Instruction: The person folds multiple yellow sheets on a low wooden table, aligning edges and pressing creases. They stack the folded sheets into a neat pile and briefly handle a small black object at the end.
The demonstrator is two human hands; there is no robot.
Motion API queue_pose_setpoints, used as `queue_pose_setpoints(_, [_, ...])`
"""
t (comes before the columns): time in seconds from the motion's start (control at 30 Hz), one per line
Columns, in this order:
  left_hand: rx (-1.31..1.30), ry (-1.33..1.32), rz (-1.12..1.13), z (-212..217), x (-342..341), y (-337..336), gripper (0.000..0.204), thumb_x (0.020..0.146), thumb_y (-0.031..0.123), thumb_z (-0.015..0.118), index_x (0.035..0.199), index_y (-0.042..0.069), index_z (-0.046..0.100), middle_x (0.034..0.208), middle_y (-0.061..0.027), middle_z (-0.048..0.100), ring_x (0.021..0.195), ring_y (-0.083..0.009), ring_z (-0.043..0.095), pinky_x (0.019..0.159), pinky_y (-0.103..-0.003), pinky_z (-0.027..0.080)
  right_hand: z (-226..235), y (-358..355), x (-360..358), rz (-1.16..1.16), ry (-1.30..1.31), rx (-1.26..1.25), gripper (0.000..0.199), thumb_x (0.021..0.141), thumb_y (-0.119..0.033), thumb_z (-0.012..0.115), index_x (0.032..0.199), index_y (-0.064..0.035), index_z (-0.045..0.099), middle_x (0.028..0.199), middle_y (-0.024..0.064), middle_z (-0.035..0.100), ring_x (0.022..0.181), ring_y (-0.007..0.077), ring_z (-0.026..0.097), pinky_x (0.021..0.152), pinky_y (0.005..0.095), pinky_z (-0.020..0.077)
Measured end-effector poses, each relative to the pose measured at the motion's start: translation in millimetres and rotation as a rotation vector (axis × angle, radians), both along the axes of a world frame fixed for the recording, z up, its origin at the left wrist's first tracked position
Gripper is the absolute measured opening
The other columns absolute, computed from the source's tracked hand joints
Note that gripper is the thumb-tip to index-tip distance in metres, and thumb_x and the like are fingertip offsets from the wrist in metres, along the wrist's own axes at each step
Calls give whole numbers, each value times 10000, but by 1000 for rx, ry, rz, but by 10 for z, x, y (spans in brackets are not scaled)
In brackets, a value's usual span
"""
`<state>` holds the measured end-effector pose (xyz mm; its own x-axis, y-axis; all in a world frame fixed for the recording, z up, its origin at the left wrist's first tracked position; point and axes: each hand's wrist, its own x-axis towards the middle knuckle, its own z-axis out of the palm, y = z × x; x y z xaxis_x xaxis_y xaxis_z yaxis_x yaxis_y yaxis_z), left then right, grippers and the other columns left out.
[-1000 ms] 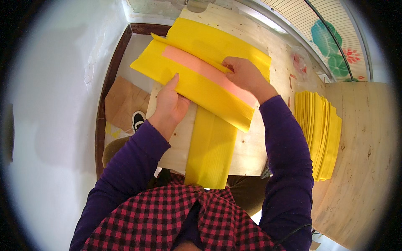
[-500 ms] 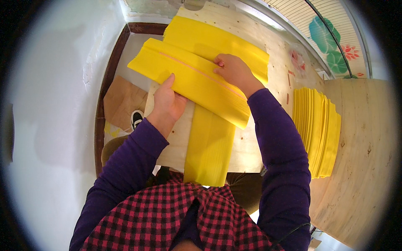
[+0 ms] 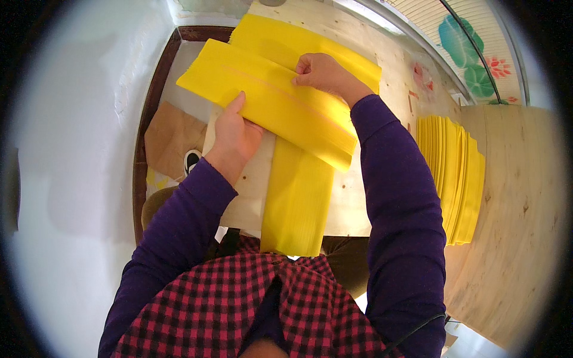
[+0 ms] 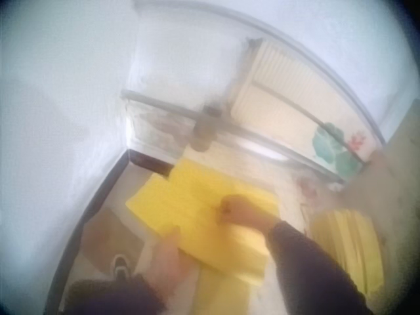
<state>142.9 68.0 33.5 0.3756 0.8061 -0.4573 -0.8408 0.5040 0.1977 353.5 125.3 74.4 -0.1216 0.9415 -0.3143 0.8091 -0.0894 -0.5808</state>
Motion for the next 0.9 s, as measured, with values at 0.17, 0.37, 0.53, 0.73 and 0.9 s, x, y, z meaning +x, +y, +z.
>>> queue_pose_setpoints(0.17, [32, -28, -9, 49, -19, 3, 323, 994, 184, 427, 1282, 40, 452, 1264, -100, 535, 1162, -248, 518, 1016, -400, 398, 208, -76, -23, 4, -39, -29, 245, 800, -182, 711, 839, 4, 557, 759, -4, 551, 730, 86, 514, 681, 237, 432])
queue_pose_setpoints(0.37, [147, -95, -73, 165, -100, 34, 357, 999, 204, 415, 1313, 37, 438, 1310, -104, 525, 1208, -258, 499, 1030, -403, 388, 401, -104, 18, 53, 0, 34, 383, 822, -252, 626, 732, -25, 331, 665, 40, 283, 630, 158, 277, 545, 352, 295])
queue_pose_setpoints(0.53, [273, -152, -142, 239, -150, 50, 384, 1002, 221, 402, 1337, 35, 422, 1346, -96, 505, 1238, -256, 481, 1052, -412, 369, 608, -279, 29, 27, -25, 130, 277, 847, -243, 613, 856, 17, 517, 697, 48, 487, 657, 132, 461, 605, 307, 409])
queue_pose_setpoints(0.73, [346, -163, -184, 333, -197, 7, 402, 1002, 220, 400, 1359, 35, 399, 1362, -92, 492, 1262, -254, 461, 1071, -416, 348, 796, -559, -25, -140, 273, -62, 252, 903, -191, 575, 1033, 24, 599, 801, -6, 607, 669, 63, 546, 617, 233, 456])
queue_pose_setpoints(0.9, [381, -210, -235, 373, -214, -40, 423, 1004, 223, 395, 1382, 37, 365, 1393, -91, 455, 1290, -260, 425, 1085, -414, 328, 852, -869, -54, -223, 369, -10, 225, 912, -168, 573, 1030, 21, 597, 792, -27, 603, 651, 38, 532, 597, 210, 445])
